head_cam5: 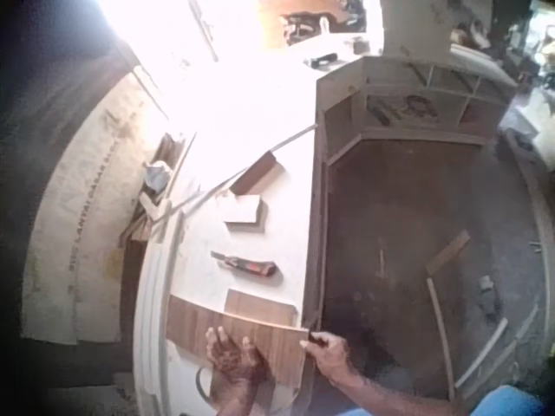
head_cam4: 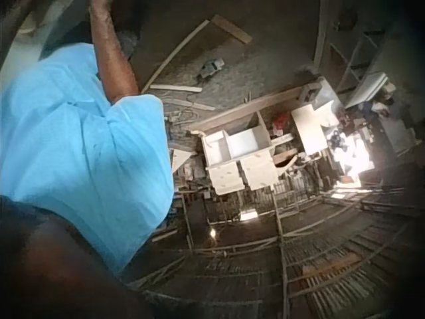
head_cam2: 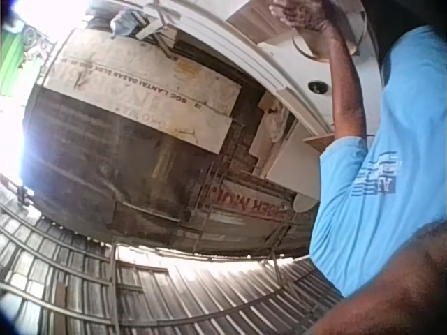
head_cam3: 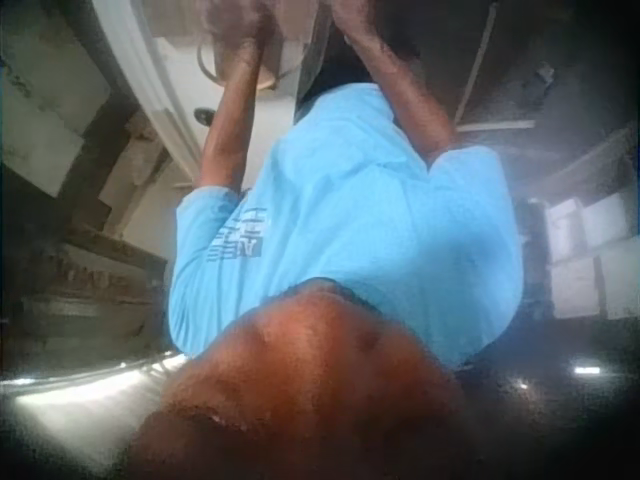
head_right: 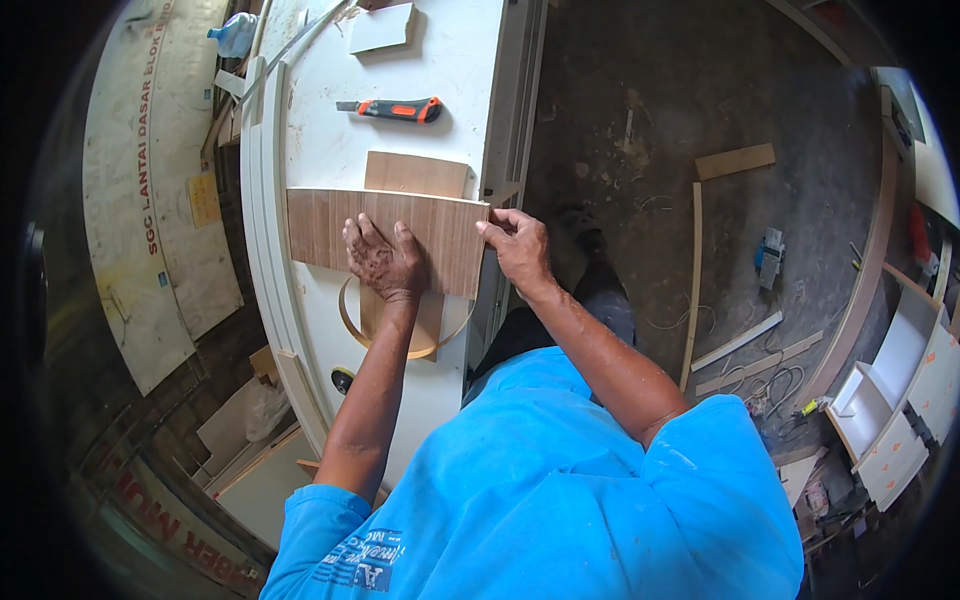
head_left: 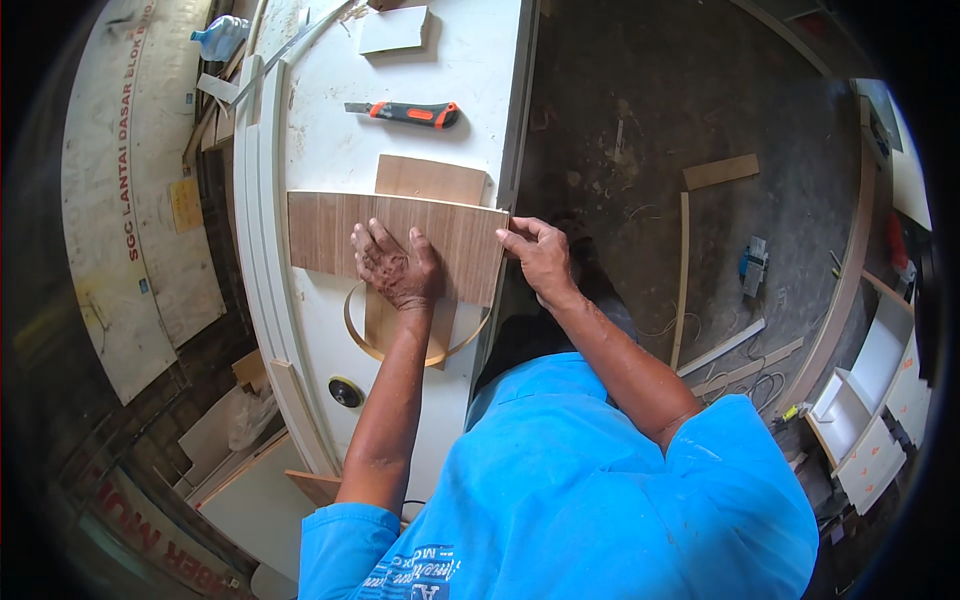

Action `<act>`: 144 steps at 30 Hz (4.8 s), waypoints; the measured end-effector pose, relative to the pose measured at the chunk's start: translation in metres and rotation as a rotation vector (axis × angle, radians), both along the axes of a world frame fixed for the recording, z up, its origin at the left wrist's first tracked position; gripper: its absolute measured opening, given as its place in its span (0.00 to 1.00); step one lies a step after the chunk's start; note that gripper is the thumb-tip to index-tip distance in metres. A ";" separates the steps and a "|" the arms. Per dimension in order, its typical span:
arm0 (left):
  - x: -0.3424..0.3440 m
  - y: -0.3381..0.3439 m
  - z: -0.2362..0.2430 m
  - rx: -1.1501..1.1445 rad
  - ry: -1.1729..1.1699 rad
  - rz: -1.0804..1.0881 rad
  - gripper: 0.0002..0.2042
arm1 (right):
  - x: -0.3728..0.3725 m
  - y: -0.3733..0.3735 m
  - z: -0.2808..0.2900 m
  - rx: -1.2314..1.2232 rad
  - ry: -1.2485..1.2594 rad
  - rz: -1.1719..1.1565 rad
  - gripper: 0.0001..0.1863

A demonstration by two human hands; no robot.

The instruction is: The person applies a laminate strip to the edge of a wooden board, pressing it into place by hand, and then uses a piece of wood to rub and secure the adhesive along the entire length of the edge.

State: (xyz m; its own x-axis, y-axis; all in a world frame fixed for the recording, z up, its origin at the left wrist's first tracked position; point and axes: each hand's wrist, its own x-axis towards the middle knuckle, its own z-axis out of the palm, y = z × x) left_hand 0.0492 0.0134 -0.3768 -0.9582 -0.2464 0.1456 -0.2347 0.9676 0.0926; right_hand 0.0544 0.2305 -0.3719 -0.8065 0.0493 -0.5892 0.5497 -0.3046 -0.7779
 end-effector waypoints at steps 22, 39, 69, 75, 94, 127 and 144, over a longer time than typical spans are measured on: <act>-0.001 -0.004 0.000 -0.036 -0.079 -0.061 0.38 | -0.005 0.001 0.003 0.093 -0.029 0.020 0.18; 0.000 -0.005 0.000 -0.031 -0.090 -0.054 0.39 | -0.001 -0.010 0.006 0.166 0.065 -0.103 0.19; 0.001 -0.008 -0.011 -0.018 0.039 -0.058 0.38 | 0.001 0.013 -0.015 -0.342 -0.230 -0.003 0.12; -0.001 -0.005 -0.007 0.043 0.032 -0.030 0.40 | 0.061 -0.012 0.008 -0.124 -0.077 0.096 0.18; 0.000 -0.005 -0.012 -0.030 0.094 -0.011 0.39 | 0.084 -0.030 0.008 0.045 -0.018 0.046 0.15; -0.003 0.001 0.002 0.012 0.075 -0.007 0.39 | -0.131 -0.008 0.011 0.606 0.417 -0.021 0.38; -0.009 0.002 0.006 -0.054 -0.001 -0.009 0.39 | -0.373 -0.032 0.013 1.158 0.812 0.681 0.45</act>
